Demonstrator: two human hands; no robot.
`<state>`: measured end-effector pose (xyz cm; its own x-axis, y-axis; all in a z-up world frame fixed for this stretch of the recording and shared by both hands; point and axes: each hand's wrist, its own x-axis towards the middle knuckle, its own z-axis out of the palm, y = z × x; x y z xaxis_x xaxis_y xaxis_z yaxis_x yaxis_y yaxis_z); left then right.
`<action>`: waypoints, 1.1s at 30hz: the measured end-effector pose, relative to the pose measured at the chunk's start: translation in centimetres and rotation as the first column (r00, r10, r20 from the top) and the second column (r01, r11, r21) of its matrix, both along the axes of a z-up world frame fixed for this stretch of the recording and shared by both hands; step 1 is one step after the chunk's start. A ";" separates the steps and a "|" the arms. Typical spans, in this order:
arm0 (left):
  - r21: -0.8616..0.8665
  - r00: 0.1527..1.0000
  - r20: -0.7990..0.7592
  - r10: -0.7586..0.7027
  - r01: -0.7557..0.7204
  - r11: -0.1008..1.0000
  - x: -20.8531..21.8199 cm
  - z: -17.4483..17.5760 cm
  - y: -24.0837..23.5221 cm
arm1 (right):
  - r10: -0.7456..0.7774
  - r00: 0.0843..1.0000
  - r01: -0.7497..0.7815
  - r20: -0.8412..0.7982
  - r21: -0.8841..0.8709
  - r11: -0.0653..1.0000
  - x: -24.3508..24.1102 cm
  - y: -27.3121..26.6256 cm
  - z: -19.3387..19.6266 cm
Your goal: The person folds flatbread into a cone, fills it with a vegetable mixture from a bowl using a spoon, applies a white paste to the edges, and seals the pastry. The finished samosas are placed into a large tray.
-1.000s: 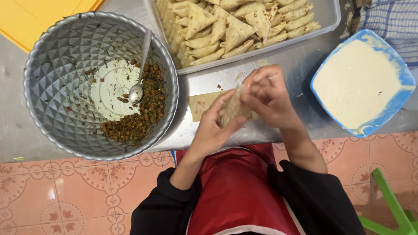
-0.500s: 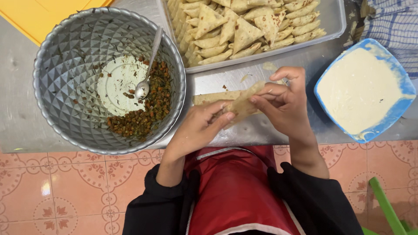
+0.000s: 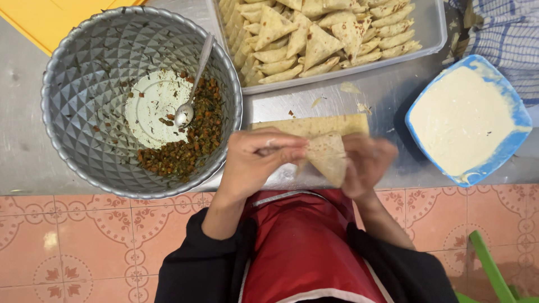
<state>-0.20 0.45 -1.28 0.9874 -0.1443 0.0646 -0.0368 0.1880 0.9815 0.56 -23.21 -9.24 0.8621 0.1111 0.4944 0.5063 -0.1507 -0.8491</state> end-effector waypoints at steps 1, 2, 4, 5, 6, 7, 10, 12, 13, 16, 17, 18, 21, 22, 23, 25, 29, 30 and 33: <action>0.052 0.999 0.040 0.026 -0.028 0.998 -0.3 0.4 -0.1 | 0.157 0.975 -0.115 -0.160 0.244 0.963 0.1 0.2 -0.2; 0.107 0.996 0.075 0.048 -0.056 0.993 -0.7 0.8 -0.1 | 0.338 0.900 -0.170 -0.277 0.491 0.855 0.1 0.4 -0.2; 0.188 0.991 0.117 0.071 -0.092 0.978 -1.5 1.9 -0.2 | 0.516 0.797 -0.187 -0.315 0.683 0.706 0.1 0.5 0.5; 0.215 0.990 0.122 0.074 -0.099 0.971 -1.7 2.6 -0.1 | 0.507 0.809 -0.213 -0.297 0.655 0.724 0.3 0.6 1.1; 0.240 0.988 0.130 0.083 -0.112 0.964 -1.8 3.2 -0.1 | 0.502 0.819 -0.244 -0.278 0.624 0.743 0.6 0.7 1.7; 0.339 0.984 0.171 0.037 -0.095 0.936 -1.7 3.9 0.2 | 0.469 0.850 -0.284 -0.240 0.541 0.792 0.8 0.8 2.2; 0.579 0.956 0.270 -0.111 -0.069 0.813 -2.1 5.3 1.0 | 0.365 0.927 -0.333 -0.082 0.261 0.906 0.8 1.3 2.9; 0.672 0.913 0.341 -0.222 -0.072 0.737 -2.2 5.8 0.8 | 0.275 0.957 -0.281 0.088 0.063 0.958 0.7 1.8 2.9; 0.695 0.901 0.364 -0.237 -0.094 0.713 -2.4 5.9 0.7 | 0.102 0.979 -0.094 0.179 -0.049 0.994 0.6 1.9 2.9; 0.721 0.853 0.441 -0.279 -0.151 0.677 -3.0 5.6 1.0 | -0.062 0.969 0.087 0.239 -0.097 0.991 1.3 1.9 3.8; 0.701 0.830 0.475 -0.293 -0.157 0.695 -3.3 5.1 1.5 | 0.111 0.990 -0.114 0.082 0.037 0.993 1.8 1.5 4.5; 0.683 0.807 0.505 -0.307 -0.156 0.713 -3.8 4.6 2.0 | 0.301 0.952 -0.284 -0.059 0.198 0.938 2.0 1.2 5.2; 0.437 0.816 0.520 -0.253 0.001 0.900 -3.8 1.8 3.9 | 0.575 0.779 -0.603 -0.249 -0.046 0.797 3.1 0.3 8.2; 0.364 0.878 0.405 -0.257 0.104 0.926 -4.1 0.9 4.2 | 0.563 0.802 -0.596 -0.200 -0.221 0.772 3.2 0.4 9.1; 0.272 0.919 0.284 -0.272 0.195 0.942 -4.5 0.0 4.5 | 0.557 0.818 -0.565 -0.144 -0.388 0.728 3.1 0.7 10.1; 0.030 0.936 0.025 -0.352 0.351 0.936 -5.1 -1.5 4.5 | 0.650 0.747 -0.576 -0.137 -0.621 0.532 3.5 2.0 11.9; -0.041 0.807 -0.255 -0.532 0.541 0.840 -6.4 -2.8 4.3 | 0.888 0.451 -0.652 -0.088 -0.712 0.260 6.0 7.8 14.0; 0.071 0.786 -0.279 -0.552 0.590 0.804 -6.7 -2.7 4.5 | 0.922 0.387 -0.658 0.009 -0.698 0.282 7.1 10.1 13.7; -0.211 0.903 -0.197 -0.382 0.341 0.916 -8.1 -2.0 6.3 | 0.766 0.639 -0.433 0.074 -0.788 0.438 11.5 16.7 12.2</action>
<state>-8.31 6.78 -3.32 0.8593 -0.5013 -0.1017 0.2868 0.3076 0.9073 12.07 -6.52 2.95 0.1884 0.9417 0.2786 0.9286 -0.0784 -0.3627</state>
